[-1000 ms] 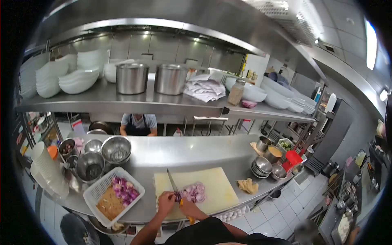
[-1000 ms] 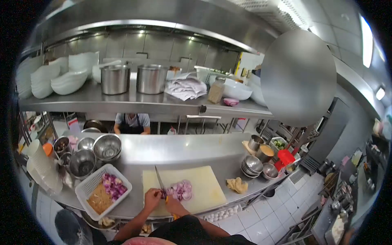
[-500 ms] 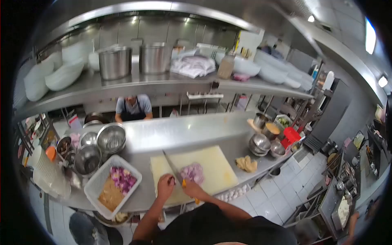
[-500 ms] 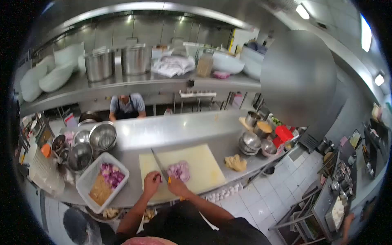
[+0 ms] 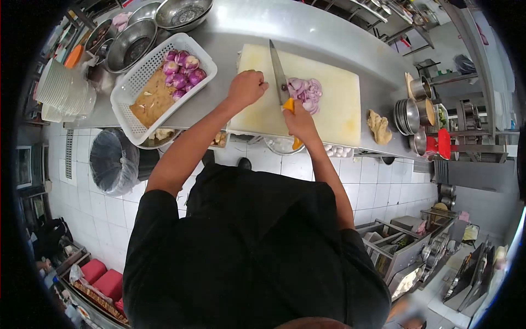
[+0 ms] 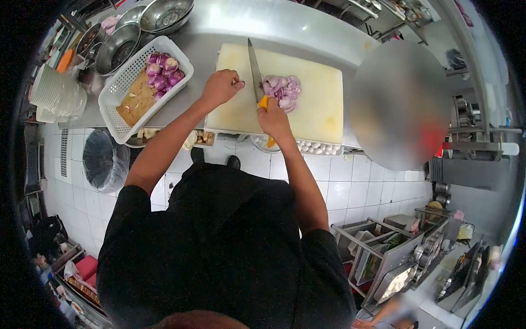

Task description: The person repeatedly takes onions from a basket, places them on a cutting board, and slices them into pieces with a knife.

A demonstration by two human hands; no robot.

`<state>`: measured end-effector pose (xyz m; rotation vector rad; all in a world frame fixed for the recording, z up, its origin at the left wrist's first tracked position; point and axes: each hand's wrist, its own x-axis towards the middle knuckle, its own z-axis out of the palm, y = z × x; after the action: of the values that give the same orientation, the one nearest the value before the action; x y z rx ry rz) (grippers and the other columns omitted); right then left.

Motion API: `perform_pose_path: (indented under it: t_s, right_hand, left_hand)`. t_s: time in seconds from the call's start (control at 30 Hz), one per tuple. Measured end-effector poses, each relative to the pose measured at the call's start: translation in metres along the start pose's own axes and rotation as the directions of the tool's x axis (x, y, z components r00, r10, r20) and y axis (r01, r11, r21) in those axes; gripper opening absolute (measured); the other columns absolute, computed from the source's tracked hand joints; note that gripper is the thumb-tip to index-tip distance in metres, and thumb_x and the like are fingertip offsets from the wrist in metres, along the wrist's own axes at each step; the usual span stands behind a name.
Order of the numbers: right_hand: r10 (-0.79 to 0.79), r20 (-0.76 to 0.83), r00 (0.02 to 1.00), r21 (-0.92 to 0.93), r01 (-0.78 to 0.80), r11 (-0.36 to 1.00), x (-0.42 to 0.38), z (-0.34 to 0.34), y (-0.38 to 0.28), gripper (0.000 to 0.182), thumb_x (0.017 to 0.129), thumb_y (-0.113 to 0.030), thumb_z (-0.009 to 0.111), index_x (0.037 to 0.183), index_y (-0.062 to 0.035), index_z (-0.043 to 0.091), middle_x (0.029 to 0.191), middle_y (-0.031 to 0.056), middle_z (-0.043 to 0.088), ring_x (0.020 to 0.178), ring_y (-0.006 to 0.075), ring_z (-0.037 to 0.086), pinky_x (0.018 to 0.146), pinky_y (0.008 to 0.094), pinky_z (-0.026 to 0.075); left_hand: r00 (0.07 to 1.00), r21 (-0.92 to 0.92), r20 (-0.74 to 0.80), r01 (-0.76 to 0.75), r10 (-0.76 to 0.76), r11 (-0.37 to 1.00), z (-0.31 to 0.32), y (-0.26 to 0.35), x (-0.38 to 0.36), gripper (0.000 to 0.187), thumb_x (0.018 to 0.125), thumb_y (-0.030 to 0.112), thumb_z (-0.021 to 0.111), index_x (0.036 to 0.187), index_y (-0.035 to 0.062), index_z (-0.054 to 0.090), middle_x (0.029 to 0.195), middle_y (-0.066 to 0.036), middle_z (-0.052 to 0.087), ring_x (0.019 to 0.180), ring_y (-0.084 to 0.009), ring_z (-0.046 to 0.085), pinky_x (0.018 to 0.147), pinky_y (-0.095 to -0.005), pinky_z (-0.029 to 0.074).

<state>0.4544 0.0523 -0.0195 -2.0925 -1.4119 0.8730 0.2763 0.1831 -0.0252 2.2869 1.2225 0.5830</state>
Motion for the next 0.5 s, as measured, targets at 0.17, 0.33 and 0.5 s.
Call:
perform_pose_path:
  t_s: [0.17, 0.33, 0.5]
  right_hand:
    - [-0.08, -0.039, 0.996, -0.05, 0.078, 0.996, -0.021, -0.007, -0.016, 0.035, 0.097, -0.026, 0.053, 0.114, 0.0031, 0.046, 0.093, 0.0364, 0.066, 0.09, 0.0556, 0.063, 0.083, 0.0608, 0.049]
    - [-0.008, 0.035, 0.999, -0.061, 0.01, 0.998, -0.036, -0.006, -0.036, 0.033, 0.097, -0.025, 0.052, 0.113, 0.0033, 0.045, 0.09, 0.0365, 0.066, 0.088, 0.0547, 0.064, 0.082, 0.0605, 0.049]
    - [0.008, 0.092, 0.996, -0.077, -0.001, 0.997, -0.043, -0.015, -0.047, 0.033, 0.097, -0.023, 0.049, 0.112, 0.006, 0.044, 0.085, 0.0363, 0.066, 0.084, 0.0541, 0.065, 0.08, 0.06, 0.05]
  left_hand:
    - [0.965, -0.438, 0.053, 0.255, -0.259, 0.862, 0.009, 0.002, -0.015, 0.025, 0.087, 0.024, 0.072, 0.099, 0.0023, 0.077, 0.083, -0.015, 0.075, 0.075, -0.0269, 0.072, 0.073, -0.0368, 0.057]
    - [0.947, -0.425, -0.029, 0.277, -0.319, 0.862, 0.026, 0.009, -0.027, 0.023, 0.089, 0.017, 0.071, 0.103, -0.0005, 0.076, 0.081, -0.014, 0.075, 0.07, -0.0186, 0.073, 0.067, -0.0308, 0.056]
    - [0.931, -0.531, -0.176, 0.184, -0.32, 0.827, 0.028, 0.013, -0.027, 0.021, 0.087, 0.018, 0.068, 0.096, 0.0016, 0.077, 0.078, -0.016, 0.074, 0.068, -0.027, 0.072, 0.069, -0.0355, 0.056]
